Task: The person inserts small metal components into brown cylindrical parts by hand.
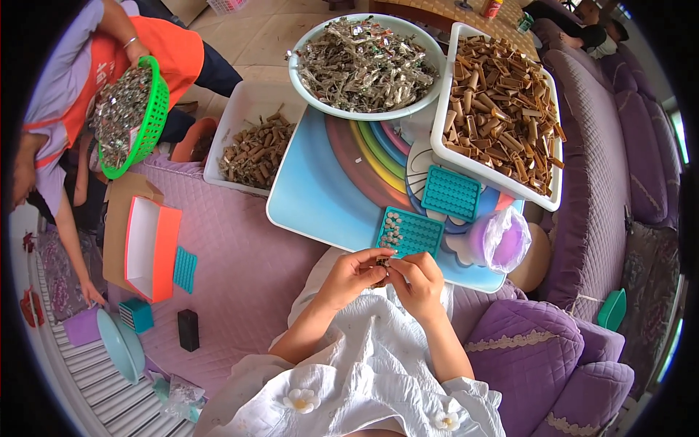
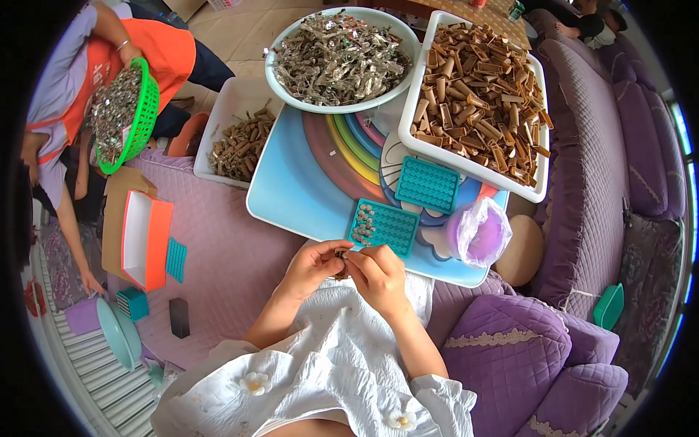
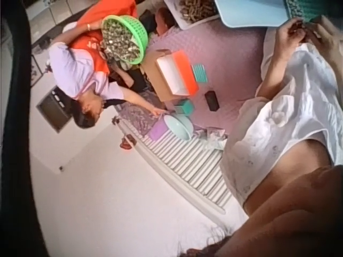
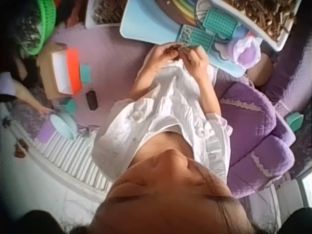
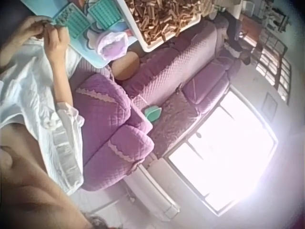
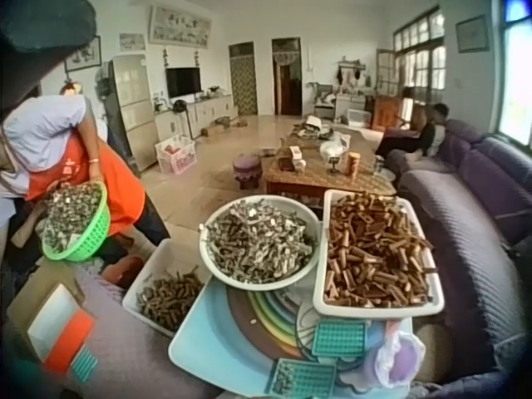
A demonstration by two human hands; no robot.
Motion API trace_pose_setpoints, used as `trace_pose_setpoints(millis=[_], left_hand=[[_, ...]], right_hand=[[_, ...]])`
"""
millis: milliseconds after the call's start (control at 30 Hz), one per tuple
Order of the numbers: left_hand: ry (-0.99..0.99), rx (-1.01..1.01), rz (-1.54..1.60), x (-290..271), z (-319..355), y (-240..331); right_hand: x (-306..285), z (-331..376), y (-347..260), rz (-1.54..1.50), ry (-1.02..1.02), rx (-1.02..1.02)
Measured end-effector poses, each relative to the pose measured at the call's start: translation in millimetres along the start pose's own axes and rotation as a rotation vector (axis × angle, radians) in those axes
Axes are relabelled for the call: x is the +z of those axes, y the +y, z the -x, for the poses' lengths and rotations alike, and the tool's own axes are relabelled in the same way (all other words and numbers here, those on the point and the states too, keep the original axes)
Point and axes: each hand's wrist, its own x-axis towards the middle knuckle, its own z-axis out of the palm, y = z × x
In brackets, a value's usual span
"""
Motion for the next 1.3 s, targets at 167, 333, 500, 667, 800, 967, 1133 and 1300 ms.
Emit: trace_pose_setpoints(millis=[167, 333, 500, 667, 800, 967, 1133, 1300], left_hand=[[0.056, 0.001, -0.075, 10, -2, 4], [0.108, 0.015, -0.193, 6, -6, -3], [0.031, -0.082, -0.345, 20, -5, -2], [-0.107, -0.154, -0.275, 25, -4, -5], [-0.241, -0.202, -0.141, 19, -9, -4], [-0.184, -0.211, 0.006, 10, -17, -12], [-0.025, -0.154, 0.169, 11, -21, -15], [0.054, 0.060, 0.405, 17, -28, -13]], right_hand=[[-4, -5, 0, 0.010, -0.105, 0.038], [-15, -15, -1, -0.058, -0.216, 0.116], [-42, -41, 13, -0.258, -0.635, 0.435], [-64, -63, 21, -0.221, -0.942, 0.352], [-80, -85, 38, -0.173, -0.651, 0.343], [-101, -106, 99, 0.229, -0.147, 0.477], [-126, -114, 146, 0.810, 0.163, 0.453], [-131, -124, 163, 0.799, -0.037, 0.585]])
